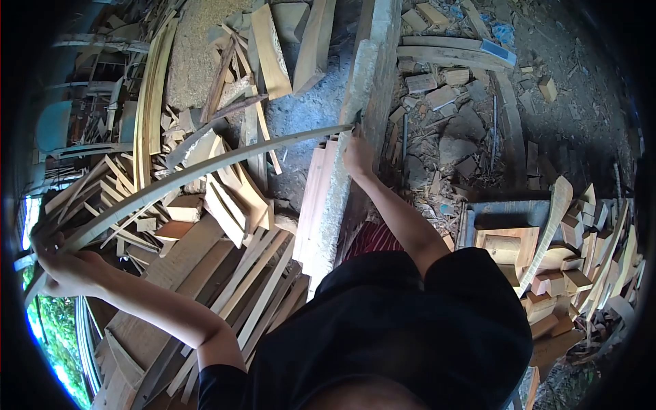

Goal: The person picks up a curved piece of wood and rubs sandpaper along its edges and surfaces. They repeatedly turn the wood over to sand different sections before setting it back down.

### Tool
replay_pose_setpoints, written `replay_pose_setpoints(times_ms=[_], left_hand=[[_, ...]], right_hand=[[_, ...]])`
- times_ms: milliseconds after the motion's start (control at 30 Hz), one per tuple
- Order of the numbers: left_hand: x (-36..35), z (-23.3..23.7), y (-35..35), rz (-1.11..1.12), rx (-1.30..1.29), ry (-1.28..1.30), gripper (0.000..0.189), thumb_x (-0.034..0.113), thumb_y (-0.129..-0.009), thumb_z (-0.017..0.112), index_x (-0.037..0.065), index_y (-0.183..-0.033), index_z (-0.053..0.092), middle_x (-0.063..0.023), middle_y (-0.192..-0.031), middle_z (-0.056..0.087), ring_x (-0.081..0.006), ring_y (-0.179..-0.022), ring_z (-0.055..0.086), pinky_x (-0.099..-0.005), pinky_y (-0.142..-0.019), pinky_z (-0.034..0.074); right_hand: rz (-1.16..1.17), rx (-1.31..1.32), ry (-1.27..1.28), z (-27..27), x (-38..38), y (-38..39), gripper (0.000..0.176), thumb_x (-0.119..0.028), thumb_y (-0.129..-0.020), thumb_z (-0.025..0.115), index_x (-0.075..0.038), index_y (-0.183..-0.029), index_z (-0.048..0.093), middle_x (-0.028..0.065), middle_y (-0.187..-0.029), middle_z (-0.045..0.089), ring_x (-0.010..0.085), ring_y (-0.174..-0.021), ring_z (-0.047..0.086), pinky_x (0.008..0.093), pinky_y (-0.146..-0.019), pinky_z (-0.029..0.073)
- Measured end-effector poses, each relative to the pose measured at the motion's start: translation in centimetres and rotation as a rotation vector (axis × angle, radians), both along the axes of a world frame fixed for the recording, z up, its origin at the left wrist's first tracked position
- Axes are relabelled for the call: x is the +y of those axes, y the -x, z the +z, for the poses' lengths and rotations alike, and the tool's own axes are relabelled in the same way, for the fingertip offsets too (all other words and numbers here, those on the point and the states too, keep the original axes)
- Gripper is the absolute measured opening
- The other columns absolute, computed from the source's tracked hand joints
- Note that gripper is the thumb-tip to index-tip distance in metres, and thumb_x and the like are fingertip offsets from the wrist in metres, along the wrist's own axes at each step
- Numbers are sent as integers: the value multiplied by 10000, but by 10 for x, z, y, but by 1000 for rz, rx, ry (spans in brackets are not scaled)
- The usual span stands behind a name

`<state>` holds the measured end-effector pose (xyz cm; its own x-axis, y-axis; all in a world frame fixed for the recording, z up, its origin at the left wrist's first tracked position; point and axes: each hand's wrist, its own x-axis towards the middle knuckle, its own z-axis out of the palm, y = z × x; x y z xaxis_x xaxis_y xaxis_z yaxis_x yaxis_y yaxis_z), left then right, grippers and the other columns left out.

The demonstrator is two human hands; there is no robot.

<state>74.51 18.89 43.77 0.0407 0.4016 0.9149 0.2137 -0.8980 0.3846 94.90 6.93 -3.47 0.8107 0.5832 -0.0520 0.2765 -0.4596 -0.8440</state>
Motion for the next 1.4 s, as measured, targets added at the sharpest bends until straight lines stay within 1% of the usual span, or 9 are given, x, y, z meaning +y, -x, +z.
replay_pose_setpoints(times_ms=[100,433,533,700,733,833,967,1233,1400], left_hand=[[2,-2,-3,38,-119,-17,115,-55,-733,530,-109,-706,432,-206,-670,578,-226,-586,598,-279,-496,491],[3,-2,-6,149,-341,4,236,7,-758,555,-122,-815,367,-161,-699,492,-196,-627,552,-306,-559,579],[4,-6,-6,186,-353,-9,217,12,-757,539,-93,-866,383,-158,-723,497,-201,-634,553,-301,-540,566],[0,-9,-8,152,-375,-4,180,5,-734,507,-49,-859,389,-109,-680,461,-194,-604,525,-297,-543,546],[2,-8,-5,168,-361,4,172,9,-727,501,-30,-841,378,-109,-679,460,-192,-583,521,-300,-543,547],[1,-9,-7,176,-330,-11,155,11,-729,492,-27,-813,368,-108,-673,458,-186,-571,522,-289,-510,532],[-4,-11,-15,184,-383,-26,139,5,-731,480,-22,-810,369,-108,-674,461,-180,-568,522,-282,-486,514],[-6,-11,-17,193,-340,-37,158,29,-762,473,-24,-877,380,-114,-714,484,-180,-611,526,-279,-503,527],[-2,-11,-17,191,-359,-16,225,34,-758,483,-25,-948,378,-150,-812,501,-210,-712,551,-323,-567,553]], right_hand=[[74,-324,-194,45,-18,8,557,52,-746,414,50,-1279,253,301,-1163,440,368,-715,599,411,-590,505],[32,-136,-40,17,-17,1,519,-3,-710,496,-20,-1218,394,218,-809,600,355,-723,598,434,-627,486],[44,162,229,-11,-9,-13,533,-10,-701,496,-23,-1225,400,213,-1000,570,347,-764,597,425,-647,488],[-33,-259,-79,17,-14,3,491,-19,-716,495,-28,-1203,425,197,-910,602,347,-745,603,424,-643,495],[111,-54,144,32,-22,-4,528,-37,-748,440,-11,-1267,348,153,-1218,470,319,-814,608,415,-646,507],[16,164,319,-10,-4,-24,510,-5,-741,445,-5,-1245,366,155,-1222,464,323,-851,599,413,-667,509],[-21,6,108,22,-12,-9,406,-51,-763,460,-59,-1169,453,181,-841,610,348,-772,600,439,-658,491],[74,118,156,44,-16,-20,422,-19,-775,456,-88,-1191,441,181,-846,603,335,-683,605,422,-570,487],[168,-255,-268,69,-32,11,496,11,-780,459,-106,-1259,401,123,-1179,518,222,-790,626,327,-507,496]])
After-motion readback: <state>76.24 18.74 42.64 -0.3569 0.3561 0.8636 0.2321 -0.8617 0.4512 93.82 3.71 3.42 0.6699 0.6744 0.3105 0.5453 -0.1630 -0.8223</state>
